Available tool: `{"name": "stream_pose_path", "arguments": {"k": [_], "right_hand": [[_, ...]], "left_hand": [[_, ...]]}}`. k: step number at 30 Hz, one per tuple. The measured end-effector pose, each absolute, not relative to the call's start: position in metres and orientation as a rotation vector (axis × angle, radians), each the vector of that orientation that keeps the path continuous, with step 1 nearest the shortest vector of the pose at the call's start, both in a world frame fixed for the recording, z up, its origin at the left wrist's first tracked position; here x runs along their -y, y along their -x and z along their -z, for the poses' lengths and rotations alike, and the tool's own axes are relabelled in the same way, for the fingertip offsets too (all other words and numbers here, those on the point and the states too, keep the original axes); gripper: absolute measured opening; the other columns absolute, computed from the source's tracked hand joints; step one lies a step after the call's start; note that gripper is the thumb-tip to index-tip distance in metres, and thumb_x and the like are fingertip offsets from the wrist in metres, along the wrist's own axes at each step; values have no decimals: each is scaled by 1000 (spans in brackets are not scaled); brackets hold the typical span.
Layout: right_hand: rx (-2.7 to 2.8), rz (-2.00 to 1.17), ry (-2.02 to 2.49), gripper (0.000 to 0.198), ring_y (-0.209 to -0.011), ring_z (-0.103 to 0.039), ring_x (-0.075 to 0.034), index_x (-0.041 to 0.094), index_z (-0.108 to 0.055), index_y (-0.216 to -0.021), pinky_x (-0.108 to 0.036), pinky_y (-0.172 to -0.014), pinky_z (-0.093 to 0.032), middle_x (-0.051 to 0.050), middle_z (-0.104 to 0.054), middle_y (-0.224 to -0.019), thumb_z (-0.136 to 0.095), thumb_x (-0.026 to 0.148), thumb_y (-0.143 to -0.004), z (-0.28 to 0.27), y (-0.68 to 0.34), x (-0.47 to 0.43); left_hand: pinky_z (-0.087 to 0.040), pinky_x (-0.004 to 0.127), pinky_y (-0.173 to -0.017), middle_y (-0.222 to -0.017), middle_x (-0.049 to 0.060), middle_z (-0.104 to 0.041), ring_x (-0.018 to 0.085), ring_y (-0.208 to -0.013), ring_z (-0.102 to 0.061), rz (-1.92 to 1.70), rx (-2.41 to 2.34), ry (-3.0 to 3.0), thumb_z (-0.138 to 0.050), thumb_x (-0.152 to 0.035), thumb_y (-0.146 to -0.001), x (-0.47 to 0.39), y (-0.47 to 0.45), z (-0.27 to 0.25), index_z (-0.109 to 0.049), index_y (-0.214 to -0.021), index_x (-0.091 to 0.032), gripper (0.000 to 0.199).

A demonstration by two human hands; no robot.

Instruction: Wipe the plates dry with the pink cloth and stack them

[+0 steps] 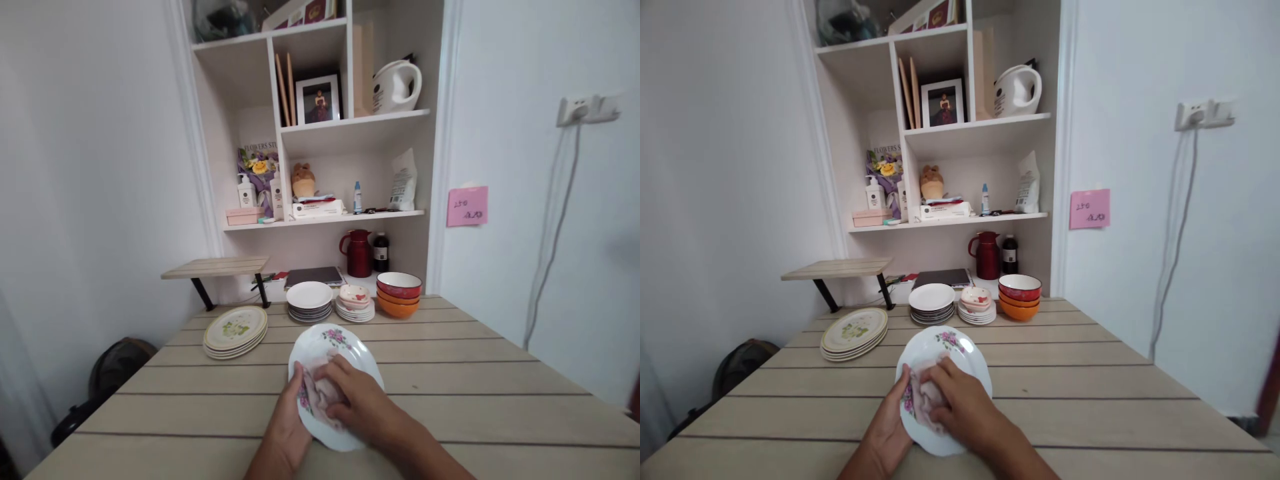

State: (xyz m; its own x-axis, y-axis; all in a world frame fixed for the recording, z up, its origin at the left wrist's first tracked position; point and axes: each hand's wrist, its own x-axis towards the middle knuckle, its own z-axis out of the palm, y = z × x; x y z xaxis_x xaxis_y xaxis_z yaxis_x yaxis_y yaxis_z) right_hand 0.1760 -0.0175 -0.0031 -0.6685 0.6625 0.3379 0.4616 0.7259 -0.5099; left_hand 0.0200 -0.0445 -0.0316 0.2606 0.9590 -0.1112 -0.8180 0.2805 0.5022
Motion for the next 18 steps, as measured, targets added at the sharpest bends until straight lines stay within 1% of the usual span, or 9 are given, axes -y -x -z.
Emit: {"name": "stream_pose_path", "arguments": {"k": [2, 4, 8, 11, 14, 16, 18], "right_hand": [[2349, -478, 885, 50, -112, -51, -22, 32, -56, -118, -30, -92, -40, -3, -51, -123, -61, 15, -71, 2, -172, 16], [2279, -411, 980, 50, -108, -53, -21, 34, -56, -122, -31, -90, -41, -4, -49, -123, -59, 16, -75, 1, -172, 10], [2138, -282, 1175, 47, -96, -56, -19, 36, -56, -124, -29, -79, -43, -4, -47, -119, -55, 19, -80, -2, -180, -6], [2119, -200, 1255, 39, -86, -56, -17, 32, -57, -120, -27, -69, -41, -5, -48, -114, -52, 23, -82, 0, -188, -14], [2205, -155, 1338, 31, -78, -54, -16, 27, -58, -110, -25, -61, -34, -4, -50, -107, -51, 22, -80, 3, -197, -15], [2318, -197, 1338, 31, -76, -53, -15, 25, -59, -103, -25, -60, -31, -3, -52, -102, -52, 16, -75, 5, -203, -14], [2441, -264, 1271, 32, -75, -53, -15, 25, -60, -98, -25, -61, -30, -2, -53, -98, -51, 12, -70, 4, -207, -9]], "left_hand": [[-45, 44, -97, -106, 16, -73, 30, -100, -68, -1214, -442, -393, -56, -43, -87, 44, -23, 31, -56, -130, -13, 52], [-46, 43, -96, -103, 16, -74, 29, -97, -69, -1207, -466, -400, -57, -41, -87, 43, -26, 31, -57, -129, -12, 51], [-45, 44, -98, -103, 16, -73, 30, -98, -69, -1217, -564, -396, -60, -39, -85, 46, -27, 30, -55, -131, -10, 53], [-44, 46, -100, -106, 17, -73, 31, -101, -68, -1237, -575, -383, -61, -39, -85, 49, -26, 27, -52, -133, -10, 57], [-42, 46, -102, -108, 17, -72, 31, -105, -66, -1310, -542, -356, -60, -39, -85, 48, -22, 27, -50, -135, -9, 59], [-40, 45, -104, -108, 18, -71, 31, -108, -65, -1387, -533, -341, -60, -38, -86, 47, -17, 29, -49, -136, -8, 59], [-39, 45, -105, -109, 18, -71, 31, -109, -64, -1424, -536, -335, -59, -37, -86, 46, -13, 31, -49, -135, -7, 58]]}}
